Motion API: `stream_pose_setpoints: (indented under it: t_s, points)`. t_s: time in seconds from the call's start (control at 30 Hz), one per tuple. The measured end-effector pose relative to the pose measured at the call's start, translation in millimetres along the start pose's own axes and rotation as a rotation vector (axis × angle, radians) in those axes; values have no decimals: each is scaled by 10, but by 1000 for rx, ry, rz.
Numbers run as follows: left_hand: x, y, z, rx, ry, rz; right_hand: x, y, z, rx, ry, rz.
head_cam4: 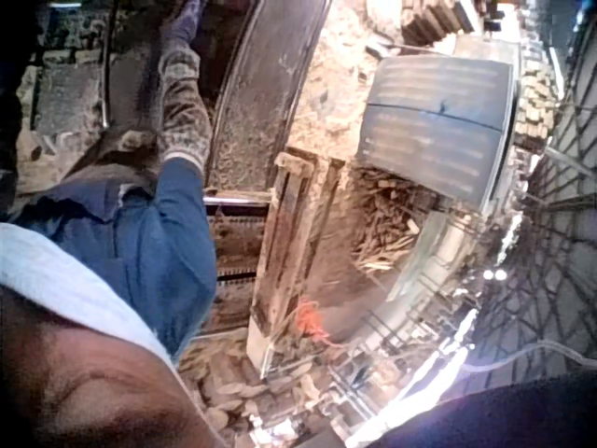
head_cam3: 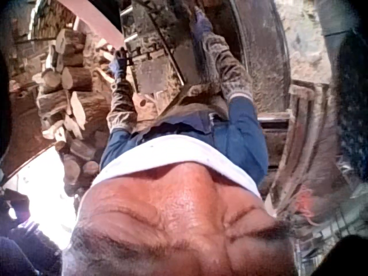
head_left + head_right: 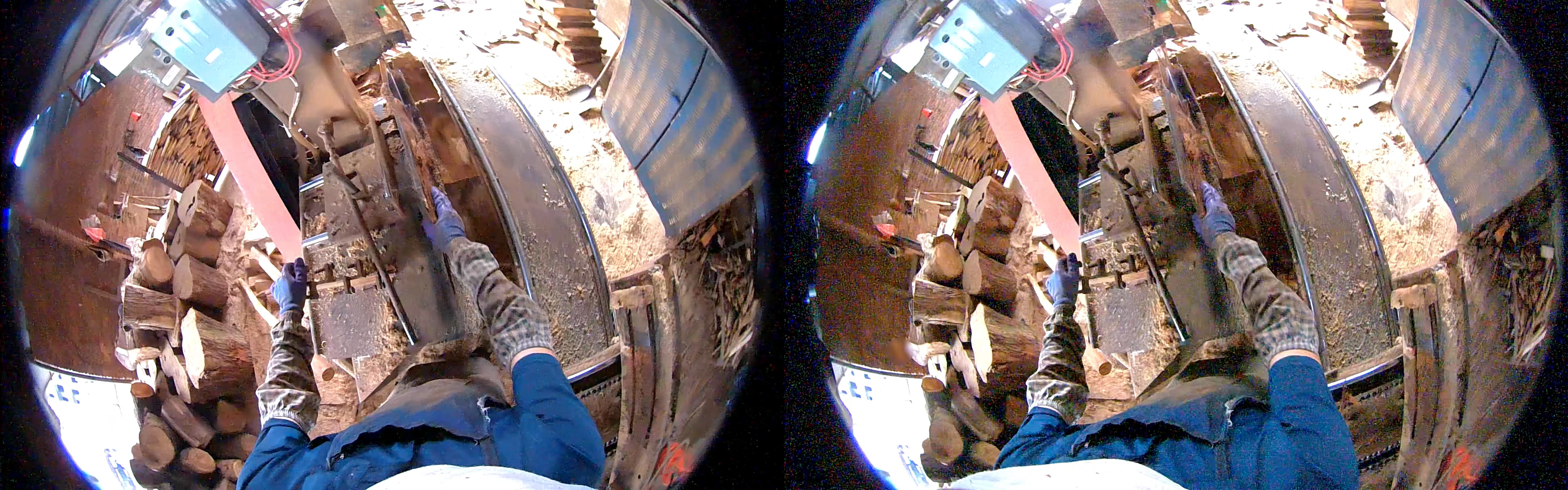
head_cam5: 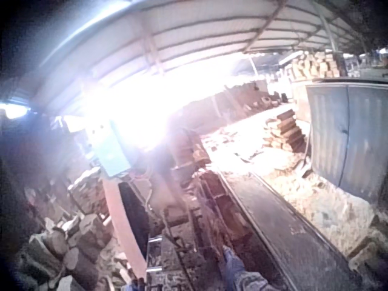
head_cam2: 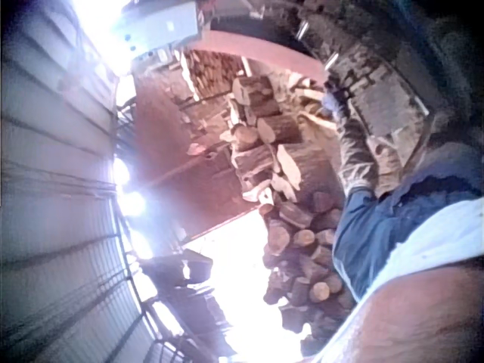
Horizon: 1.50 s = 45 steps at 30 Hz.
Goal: The person operates a wood planer in a workshop, feeding wooden planks through the machine using a metal pusher tool. They repeatedly push the planks through the planer, retrieve the processed wood, and stack it on the floor. The person also handles a large log from a pile at the end of the sequence.
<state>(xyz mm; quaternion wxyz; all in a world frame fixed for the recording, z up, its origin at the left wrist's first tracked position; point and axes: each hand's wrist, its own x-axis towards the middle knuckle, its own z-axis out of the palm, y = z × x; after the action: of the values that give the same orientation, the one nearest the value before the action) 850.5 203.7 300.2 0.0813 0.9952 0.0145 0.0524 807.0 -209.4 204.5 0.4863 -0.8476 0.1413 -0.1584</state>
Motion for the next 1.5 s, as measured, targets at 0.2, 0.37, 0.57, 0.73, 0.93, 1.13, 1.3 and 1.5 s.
stream_pose_setpoints:
  t_s: [0.2,0.37,0.57,0.73,0.93,1.13,1.3,1.5]
  points:
    - [41,159,14,3,20,28,668,97,-104,234,-167,38]
    - [-2,-38,5,73,64,17,542,483,130,1247,-201,222]
    - [24,-12,71,43,152,63,822,913,997,897,333,206]
    - [162,318,143,-43,239,118,2024,1469,585,160,343,-46]
    - [10,175,21,-46,250,45,2463,1019,998,47,151,141]
    - [-17,109,47,8,194,25,2567,349,608,541,144,83]
    - [-31,104,12,5,232,8,2203,-528,249,-28,212,36]
    - [-13,121,22,-30,212,61,856,-672,-222,24,189,-57]
